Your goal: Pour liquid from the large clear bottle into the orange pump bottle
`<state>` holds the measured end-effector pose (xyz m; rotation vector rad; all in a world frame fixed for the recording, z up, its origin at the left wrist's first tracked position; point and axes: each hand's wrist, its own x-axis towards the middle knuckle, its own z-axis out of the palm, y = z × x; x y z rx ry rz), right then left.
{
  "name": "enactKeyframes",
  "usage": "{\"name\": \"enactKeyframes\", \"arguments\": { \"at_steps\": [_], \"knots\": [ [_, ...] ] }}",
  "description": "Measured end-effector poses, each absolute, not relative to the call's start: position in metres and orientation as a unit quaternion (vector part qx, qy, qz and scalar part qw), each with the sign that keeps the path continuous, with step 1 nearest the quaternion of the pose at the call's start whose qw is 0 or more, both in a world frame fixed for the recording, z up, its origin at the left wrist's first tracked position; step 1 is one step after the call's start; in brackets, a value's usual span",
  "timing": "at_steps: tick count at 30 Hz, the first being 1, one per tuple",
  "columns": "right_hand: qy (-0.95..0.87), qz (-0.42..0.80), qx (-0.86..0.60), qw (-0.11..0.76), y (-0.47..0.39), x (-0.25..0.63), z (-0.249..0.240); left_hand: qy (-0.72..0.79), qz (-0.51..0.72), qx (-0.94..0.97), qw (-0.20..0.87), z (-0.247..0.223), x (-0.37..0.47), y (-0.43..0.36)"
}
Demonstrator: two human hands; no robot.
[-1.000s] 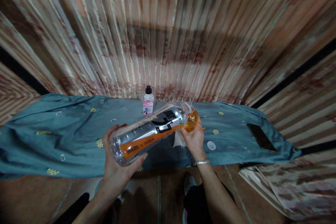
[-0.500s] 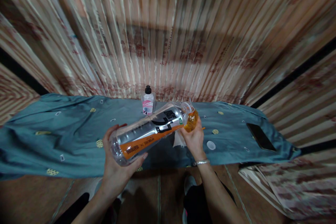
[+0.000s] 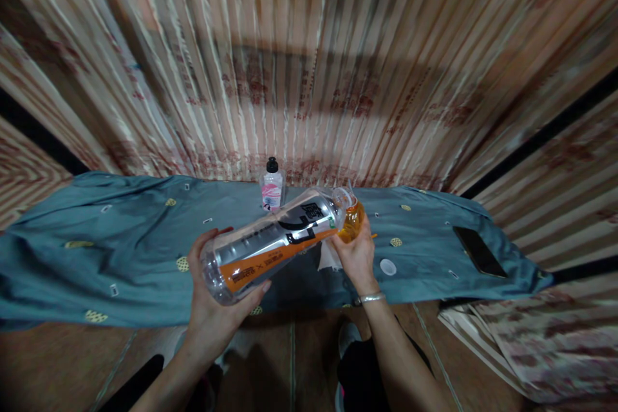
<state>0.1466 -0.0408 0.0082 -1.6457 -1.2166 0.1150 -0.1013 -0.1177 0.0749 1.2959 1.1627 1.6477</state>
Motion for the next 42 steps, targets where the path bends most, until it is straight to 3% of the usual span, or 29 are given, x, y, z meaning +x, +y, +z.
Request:
{"name": "enactKeyframes", "arguments": {
  "at_steps": [42],
  "knots": [
    [-0.511,0.037,-0.681,0.524,-0.040,0.147,0.007,0.458,0.635,0.511,0.355,0.079,-0.099,-0.117]
  ]
}}
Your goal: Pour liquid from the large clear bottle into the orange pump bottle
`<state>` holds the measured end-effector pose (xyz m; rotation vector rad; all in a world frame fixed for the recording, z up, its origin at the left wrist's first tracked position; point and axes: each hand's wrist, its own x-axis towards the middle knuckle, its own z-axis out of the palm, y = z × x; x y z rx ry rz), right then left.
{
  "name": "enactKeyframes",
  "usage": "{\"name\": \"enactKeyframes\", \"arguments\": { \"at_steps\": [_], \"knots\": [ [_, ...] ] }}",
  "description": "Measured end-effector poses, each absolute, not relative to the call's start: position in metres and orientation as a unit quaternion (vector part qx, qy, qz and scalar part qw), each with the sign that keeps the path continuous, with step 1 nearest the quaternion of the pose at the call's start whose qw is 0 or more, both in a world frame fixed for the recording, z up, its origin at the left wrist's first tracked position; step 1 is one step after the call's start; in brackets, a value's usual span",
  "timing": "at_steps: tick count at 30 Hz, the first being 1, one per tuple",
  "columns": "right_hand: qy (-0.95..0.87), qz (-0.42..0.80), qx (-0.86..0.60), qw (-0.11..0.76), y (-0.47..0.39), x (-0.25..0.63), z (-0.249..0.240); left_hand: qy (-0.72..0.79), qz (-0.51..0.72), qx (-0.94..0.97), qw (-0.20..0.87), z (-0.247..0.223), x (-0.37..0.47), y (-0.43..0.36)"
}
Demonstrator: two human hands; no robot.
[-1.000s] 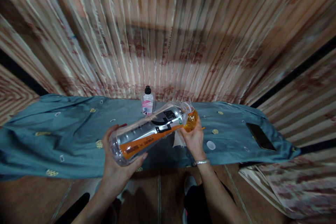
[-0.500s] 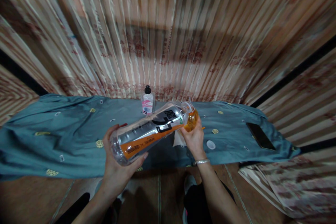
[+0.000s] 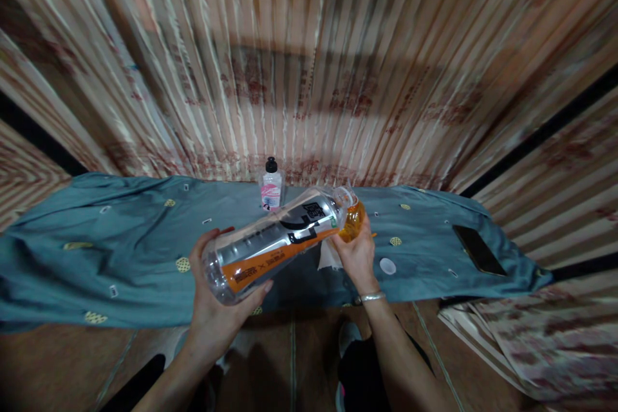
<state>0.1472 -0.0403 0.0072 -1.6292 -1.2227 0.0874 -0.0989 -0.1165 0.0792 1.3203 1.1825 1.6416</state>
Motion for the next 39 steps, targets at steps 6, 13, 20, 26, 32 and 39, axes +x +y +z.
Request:
{"name": "enactKeyframes", "arguments": {
  "at_steps": [6,13,20,26,32,39],
  "knots": [
    [-0.513,0.030,-0.680,0.524,-0.0405,0.1483,0.0061,0.455,0.638,0.509,0.357,0.0766,-0.0979,-0.1171],
    [-0.502,0.054,-0.686,0.524,-0.0422,0.1461,0.0120,0.453,0.636,0.511,0.360,0.0798,-0.0976,-0.1175],
    [-0.502,0.063,-0.685,0.524,-0.0426,0.1470,0.0109,0.462,0.628,0.512,0.362,0.0833,-0.0977,-0.1177],
    [-0.498,0.060,-0.693,0.518,-0.0424,0.1473,0.0111,0.454,0.635,0.513,0.356,0.0815,-0.0966,-0.1165],
    [-0.500,0.055,-0.688,0.523,-0.0425,0.1482,0.0097,0.444,0.640,0.518,0.353,0.0808,-0.0962,-0.1159],
    [-0.507,0.046,-0.678,0.531,-0.0415,0.1484,0.0084,0.452,0.639,0.520,0.343,0.0784,-0.0968,-0.1162]
  ]
}}
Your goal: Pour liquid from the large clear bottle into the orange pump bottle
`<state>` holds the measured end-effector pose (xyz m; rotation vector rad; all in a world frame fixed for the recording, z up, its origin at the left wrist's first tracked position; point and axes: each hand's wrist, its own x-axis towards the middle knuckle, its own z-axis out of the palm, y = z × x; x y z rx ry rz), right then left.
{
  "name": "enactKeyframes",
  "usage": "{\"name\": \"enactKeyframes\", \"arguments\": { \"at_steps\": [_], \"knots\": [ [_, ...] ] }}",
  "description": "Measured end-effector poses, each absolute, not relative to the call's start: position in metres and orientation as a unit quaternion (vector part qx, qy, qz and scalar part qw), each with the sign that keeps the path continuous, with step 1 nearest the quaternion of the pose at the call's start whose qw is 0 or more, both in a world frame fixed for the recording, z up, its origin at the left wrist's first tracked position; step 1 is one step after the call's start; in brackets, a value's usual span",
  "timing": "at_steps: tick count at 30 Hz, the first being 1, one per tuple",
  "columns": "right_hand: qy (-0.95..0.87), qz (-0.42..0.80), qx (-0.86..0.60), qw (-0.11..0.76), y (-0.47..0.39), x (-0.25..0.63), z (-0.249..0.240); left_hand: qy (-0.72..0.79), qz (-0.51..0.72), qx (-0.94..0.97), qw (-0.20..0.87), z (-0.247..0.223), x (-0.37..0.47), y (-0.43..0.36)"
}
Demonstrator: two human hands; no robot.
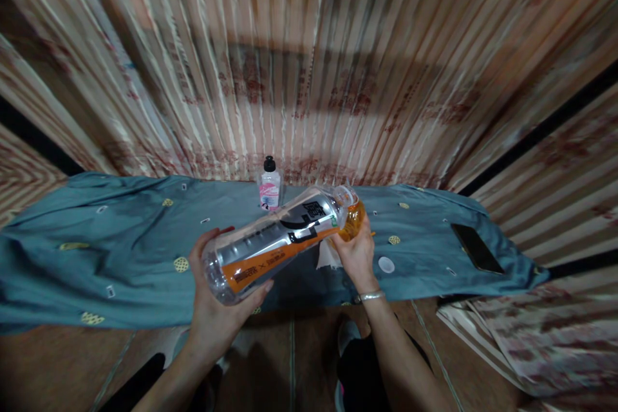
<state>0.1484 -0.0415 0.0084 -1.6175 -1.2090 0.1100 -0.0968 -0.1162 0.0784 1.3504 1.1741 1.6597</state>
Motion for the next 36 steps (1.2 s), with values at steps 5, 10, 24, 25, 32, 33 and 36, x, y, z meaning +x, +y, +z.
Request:
{"name": "enactKeyframes", "arguments": {
  "at_steps": [5,10,24,25,32,33,36],
  "knots": [
    [-0.508,0.037,-0.684,0.522,-0.0416,0.1478,0.0092,0.447,0.638,0.515,0.356,0.0808,-0.0962,-0.1168],
    [-0.497,0.058,-0.689,0.525,-0.0415,0.1476,0.0094,0.458,0.635,0.514,0.350,0.0791,-0.0964,-0.1180],
    [-0.513,0.038,-0.678,0.525,-0.0421,0.1478,0.0083,0.457,0.639,0.527,0.326,0.0780,-0.0965,-0.1176],
    [-0.512,0.037,-0.680,0.524,-0.0420,0.1478,0.0084,0.457,0.639,0.527,0.325,0.0778,-0.0965,-0.1176],
    [-0.501,0.049,-0.692,0.517,-0.0418,0.1478,0.0092,0.467,0.629,0.525,0.333,0.0802,-0.0972,-0.1179],
    [-0.504,0.045,-0.690,0.518,-0.0419,0.1479,0.0093,0.466,0.629,0.525,0.334,0.0806,-0.0974,-0.1181],
    [-0.512,0.041,-0.681,0.522,-0.0420,0.1478,0.0093,0.469,0.625,0.524,0.339,0.0812,-0.0975,-0.1185]
  ]
}}
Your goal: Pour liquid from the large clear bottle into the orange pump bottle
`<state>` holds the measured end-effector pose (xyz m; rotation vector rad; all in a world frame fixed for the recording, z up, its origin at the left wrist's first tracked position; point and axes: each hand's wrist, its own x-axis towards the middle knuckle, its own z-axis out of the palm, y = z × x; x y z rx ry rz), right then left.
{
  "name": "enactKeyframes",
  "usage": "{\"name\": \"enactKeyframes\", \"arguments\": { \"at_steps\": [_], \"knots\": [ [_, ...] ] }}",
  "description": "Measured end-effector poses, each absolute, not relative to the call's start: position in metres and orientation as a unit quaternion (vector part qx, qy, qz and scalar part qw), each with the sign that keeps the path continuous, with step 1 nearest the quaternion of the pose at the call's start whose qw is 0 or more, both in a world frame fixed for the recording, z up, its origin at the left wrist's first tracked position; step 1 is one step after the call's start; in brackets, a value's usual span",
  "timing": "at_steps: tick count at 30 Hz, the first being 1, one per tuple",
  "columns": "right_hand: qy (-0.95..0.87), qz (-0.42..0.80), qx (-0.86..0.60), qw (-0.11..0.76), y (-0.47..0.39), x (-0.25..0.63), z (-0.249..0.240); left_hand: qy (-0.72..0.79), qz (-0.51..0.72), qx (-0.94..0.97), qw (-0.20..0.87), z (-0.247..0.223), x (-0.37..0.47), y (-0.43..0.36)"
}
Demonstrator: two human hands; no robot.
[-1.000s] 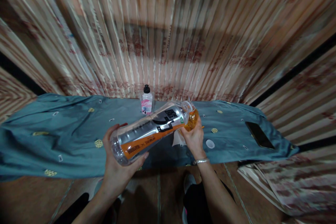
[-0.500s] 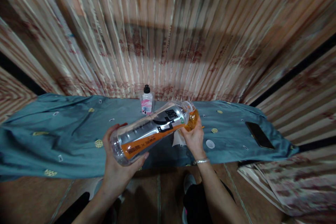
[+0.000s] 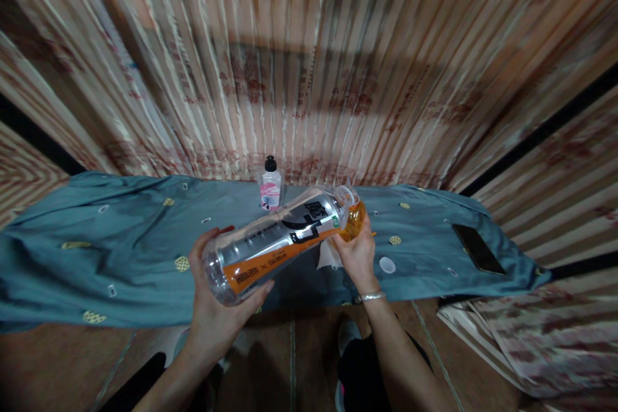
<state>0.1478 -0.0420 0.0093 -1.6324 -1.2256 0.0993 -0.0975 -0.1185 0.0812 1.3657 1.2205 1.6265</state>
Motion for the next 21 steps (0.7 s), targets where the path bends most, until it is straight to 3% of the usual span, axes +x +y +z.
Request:
{"name": "enactKeyframes", "arguments": {
  "at_steps": [21],
  "knots": [
    [-0.505,0.047,-0.685,0.523,-0.0422,0.1459,0.0108,0.470,0.626,0.528,0.331,0.0768,-0.0998,-0.1192]
  ]
}}
